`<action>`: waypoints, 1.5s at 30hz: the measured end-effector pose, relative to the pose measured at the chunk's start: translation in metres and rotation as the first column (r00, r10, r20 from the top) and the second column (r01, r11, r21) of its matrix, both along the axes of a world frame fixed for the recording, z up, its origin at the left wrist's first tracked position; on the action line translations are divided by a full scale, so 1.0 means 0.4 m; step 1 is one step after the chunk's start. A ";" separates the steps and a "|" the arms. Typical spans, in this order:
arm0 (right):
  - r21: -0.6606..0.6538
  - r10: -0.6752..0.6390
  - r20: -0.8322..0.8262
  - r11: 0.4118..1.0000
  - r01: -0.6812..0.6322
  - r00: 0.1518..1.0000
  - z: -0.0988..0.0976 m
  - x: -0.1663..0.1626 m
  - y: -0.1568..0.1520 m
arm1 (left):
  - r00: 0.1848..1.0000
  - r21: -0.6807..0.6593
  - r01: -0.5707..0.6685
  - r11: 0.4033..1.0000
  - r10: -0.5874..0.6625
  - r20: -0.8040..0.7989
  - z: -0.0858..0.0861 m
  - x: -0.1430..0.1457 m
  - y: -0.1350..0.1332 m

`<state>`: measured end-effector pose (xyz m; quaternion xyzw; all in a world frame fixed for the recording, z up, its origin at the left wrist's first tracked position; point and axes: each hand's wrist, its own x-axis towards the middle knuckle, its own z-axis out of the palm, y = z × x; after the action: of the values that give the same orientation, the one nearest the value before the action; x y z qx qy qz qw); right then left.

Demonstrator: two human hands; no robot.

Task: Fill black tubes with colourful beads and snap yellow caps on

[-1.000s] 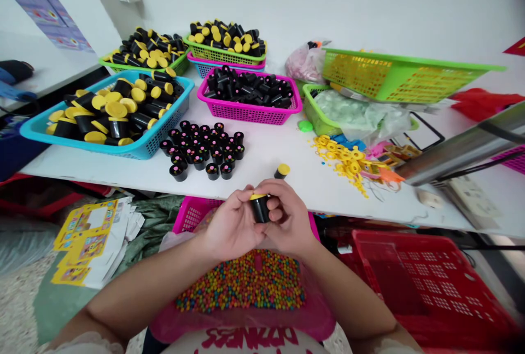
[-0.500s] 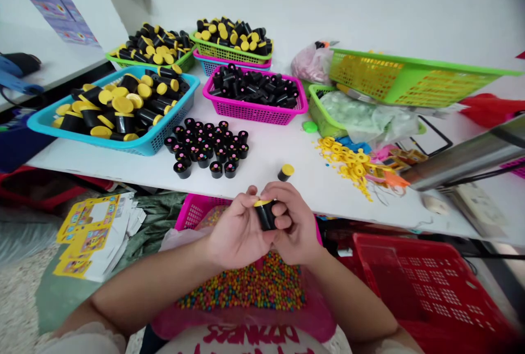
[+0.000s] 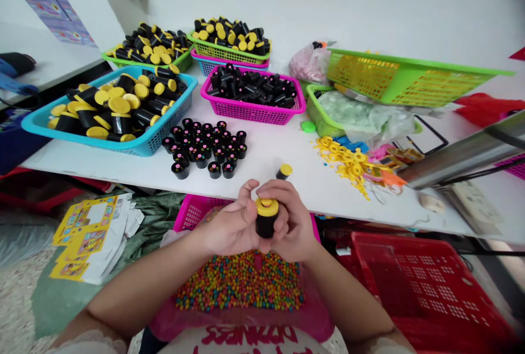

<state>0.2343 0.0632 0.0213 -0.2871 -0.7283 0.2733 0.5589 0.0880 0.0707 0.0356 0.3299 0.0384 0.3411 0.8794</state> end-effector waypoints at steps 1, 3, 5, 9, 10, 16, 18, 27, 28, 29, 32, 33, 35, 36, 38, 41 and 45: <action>0.043 -0.024 -0.004 0.999 0.024 1.000 0.000 -0.001 -0.002 | 1.000 -0.051 0.016 0.999 -0.017 -0.019 0.000 0.004 -0.003; 0.109 -0.078 0.005 0.991 0.077 0.997 -0.005 -0.004 -0.003 | 0.999 -0.130 0.007 0.992 -0.014 -0.051 0.001 0.011 -0.008; 0.172 -0.148 0.026 0.975 0.142 0.989 -0.012 -0.007 -0.002 | 0.995 -0.158 -0.030 0.987 0.015 -0.094 0.002 0.014 -0.008; 0.230 -0.203 0.137 0.958 0.169 0.969 -0.003 0.013 0.010 | 0.971 0.003 -0.164 0.986 0.162 -0.176 -0.001 0.010 0.019; 0.196 -0.189 0.220 0.970 0.146 0.957 0.004 0.031 0.016 | 0.957 0.105 -0.209 0.972 0.226 -0.184 -0.005 0.010 0.030; 0.158 -0.582 0.495 0.791 0.591 0.646 0.012 0.280 0.119 | 0.591 0.624 -0.298 0.722 0.653 -0.473 -0.077 0.028 0.081; 0.215 -0.750 0.575 0.524 0.824 0.326 -0.005 0.383 0.169 | 0.468 0.688 -0.246 0.683 0.705 -0.533 -0.098 0.036 0.093; 0.198 -0.612 0.790 0.296 0.934 0.027 -0.060 0.561 0.184 | 0.317 0.761 -0.143 0.633 0.758 -0.570 -0.069 0.110 0.161; 0.178 -0.592 0.805 0.307 0.935 0.041 -0.066 0.563 0.180 | 0.309 0.765 -0.145 0.628 0.763 -0.567 -0.063 0.114 0.158; 0.160 -0.579 0.813 0.322 0.933 0.060 -0.073 0.564 0.178 | 0.291 0.779 -0.137 0.611 0.777 -0.558 -0.057 0.113 0.151; 0.125 -0.568 0.814 0.371 0.920 0.118 -0.090 0.568 0.178 | 0.124 0.879 0.041 0.474 0.871 -0.476 -0.025 0.078 0.117; 0.116 -0.565 0.814 0.384 0.916 0.133 -0.093 0.570 0.179 | 0.037 0.901 0.141 0.411 0.907 -0.420 -0.009 0.057 0.106; 0.100 -0.578 0.797 0.408 0.908 0.172 -0.093 0.572 0.179 | -0.125 0.894 0.316 0.317 0.948 -0.292 0.026 0.006 0.089; 0.096 -0.603 0.773 0.419 0.903 0.198 -0.090 0.574 0.178 | -0.203 0.881 0.366 0.301 0.949 -0.240 0.042 -0.022 0.085; 0.097 -0.673 0.699 0.427 0.899 0.244 -0.081 0.574 0.178 | -0.350 0.861 0.397 0.317 0.920 -0.178 0.062 -0.076 0.086; 0.096 -0.739 0.621 0.403 0.910 0.262 -0.061 0.562 0.178 | -0.453 0.836 0.421 0.352 0.880 -0.142 0.050 -0.138 0.098; 0.007 -0.761 0.573 0.376 0.926 0.305 -0.033 0.515 0.170 | -0.432 0.783 0.509 0.357 0.893 -0.126 -0.009 -0.165 0.119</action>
<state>0.4405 0.1310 0.0079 -0.7764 -0.5177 -0.0338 0.3577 0.0220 0.1183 0.0322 0.7417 0.6500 0.1582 -0.0484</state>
